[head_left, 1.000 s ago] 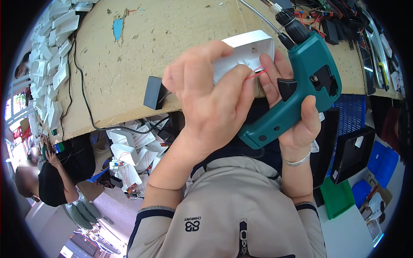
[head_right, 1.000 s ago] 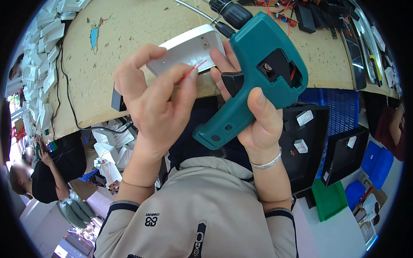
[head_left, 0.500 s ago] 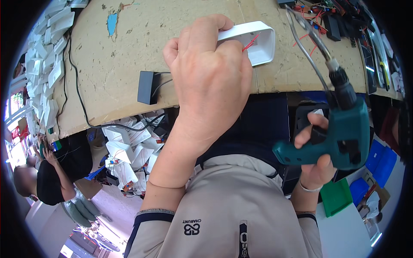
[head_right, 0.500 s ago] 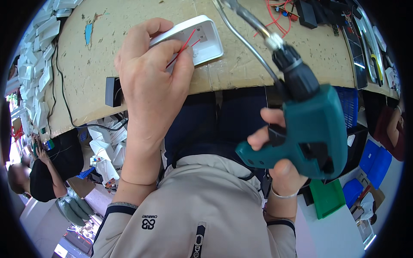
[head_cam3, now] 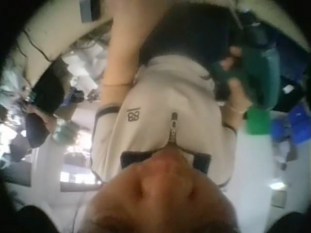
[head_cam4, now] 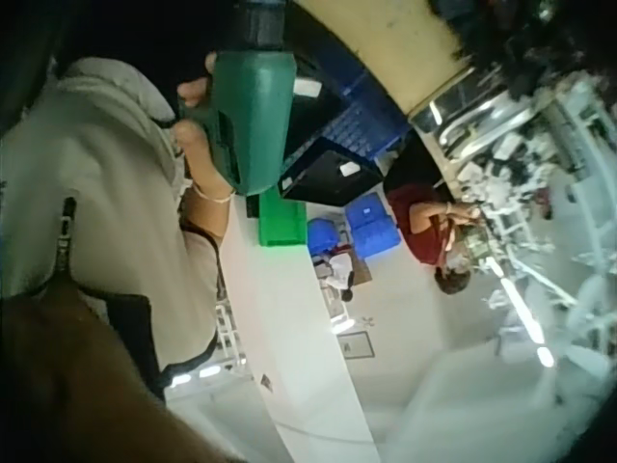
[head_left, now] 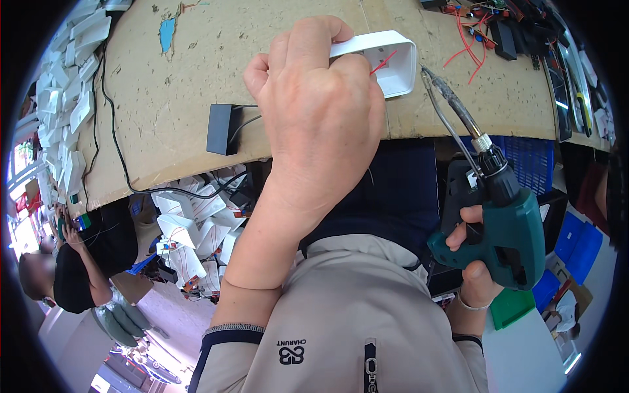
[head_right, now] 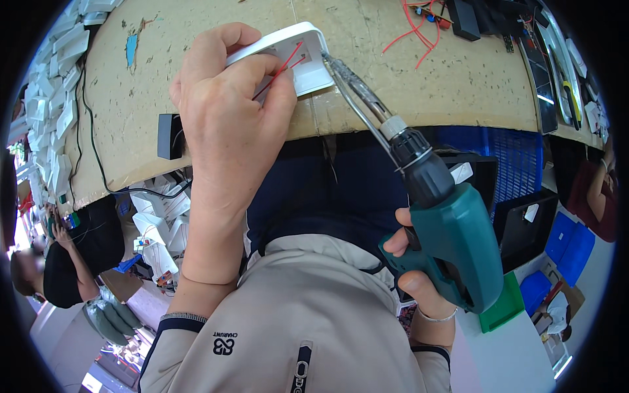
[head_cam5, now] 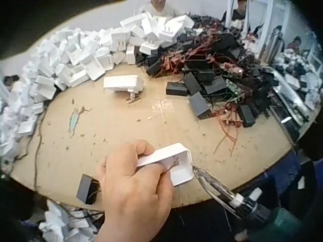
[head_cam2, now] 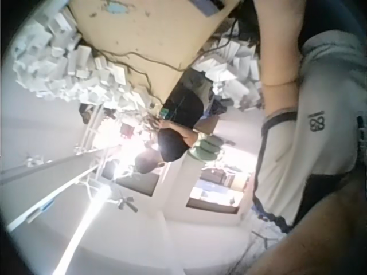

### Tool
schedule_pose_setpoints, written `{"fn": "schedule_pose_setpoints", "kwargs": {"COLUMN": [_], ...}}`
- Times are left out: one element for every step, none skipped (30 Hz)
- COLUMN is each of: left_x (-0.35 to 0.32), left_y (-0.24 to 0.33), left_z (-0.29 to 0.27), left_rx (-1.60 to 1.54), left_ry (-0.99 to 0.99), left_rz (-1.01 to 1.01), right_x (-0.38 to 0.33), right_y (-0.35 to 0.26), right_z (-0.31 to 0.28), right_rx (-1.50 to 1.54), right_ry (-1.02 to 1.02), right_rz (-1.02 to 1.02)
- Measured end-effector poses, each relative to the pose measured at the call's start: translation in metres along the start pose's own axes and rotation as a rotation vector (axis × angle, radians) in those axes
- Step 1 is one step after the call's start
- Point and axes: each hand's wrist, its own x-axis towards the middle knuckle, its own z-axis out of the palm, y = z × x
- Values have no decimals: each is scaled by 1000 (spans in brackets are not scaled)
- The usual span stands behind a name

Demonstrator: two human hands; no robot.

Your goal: Assembling electronic components by soldering wires into white plastic housings.

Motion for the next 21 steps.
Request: {"fn": "schedule_pose_setpoints", "kwargs": {"left_x": [0, 0, 0, 0, 0, 0, 1, 2, 5, 6, 6, 6, 6, 6, 5, 5, 5, 5, 5, 5, 4], "left_y": [0, 0, 0, -1, -1, -2, -2, 2, 9, 13, 13, 13, 14, 14, 14, 14, 15, 15, 15, 15, 16], "left_z": [0, 0, 0, 0, 0, 0, 0, -4, -10, -13, -13, -14, -14, -14, -14, -14, -15, -14, -14, -13, -13], "left_rx": [-2, -3, -2, 0, 1, 8, 16, 16, 66, 116, 114, 133, 152, 153, 162, 171, 171, 172, 173, 171, 179], "left_ry": [1, 1, 0, -1, -1, -10, -18, -19, -41, -62, -63, -63, -63, -63, -63, -63, -63, -62, -61, -61, -57], "left_rz": [6, 6, 5, 4, 4, 10, 16, 16, 47, 77, 77, 94, 110, 111, 115, 119, 119, 121, 123, 121, 121], "right_x": [-1, -1, -1, -1, -1, -1, -1, -1, -1, -1, -1, 0, 0, 0, 0, 1, 0, -2, -3, -2, -2], "right_y": [0, 0, 0, 1, 0, -1, -2, -2, -1, -1, -1, -1, -1, -1, 0, 0, 1, 3, 4, 5, 6], "right_z": [1, 1, 1, 1, 1, 2, 3, 2, 0, 0, 1, 4, 5, 5, 4, 3, 1, -3, -4, -5, -5], "right_rx": [-4, -4, -24, -43, -42, -42, -42, -42, -61, -80, -81, -69, -58, -57, -70, -82, -82, -20, 42, 40, 33], "right_ry": [11, 11, 9, 8, 7, 13, 19, 19, 0, -19, -17, 1, 19, 19, 3, -13, -13, -57, -100, -100, -116], "right_rz": [18, 18, 8, -2, -2, 10, 21, 21, 30, 39, 39, 38, 37, 36, 45, 54, 54, 81, 108, 109, 87]}}
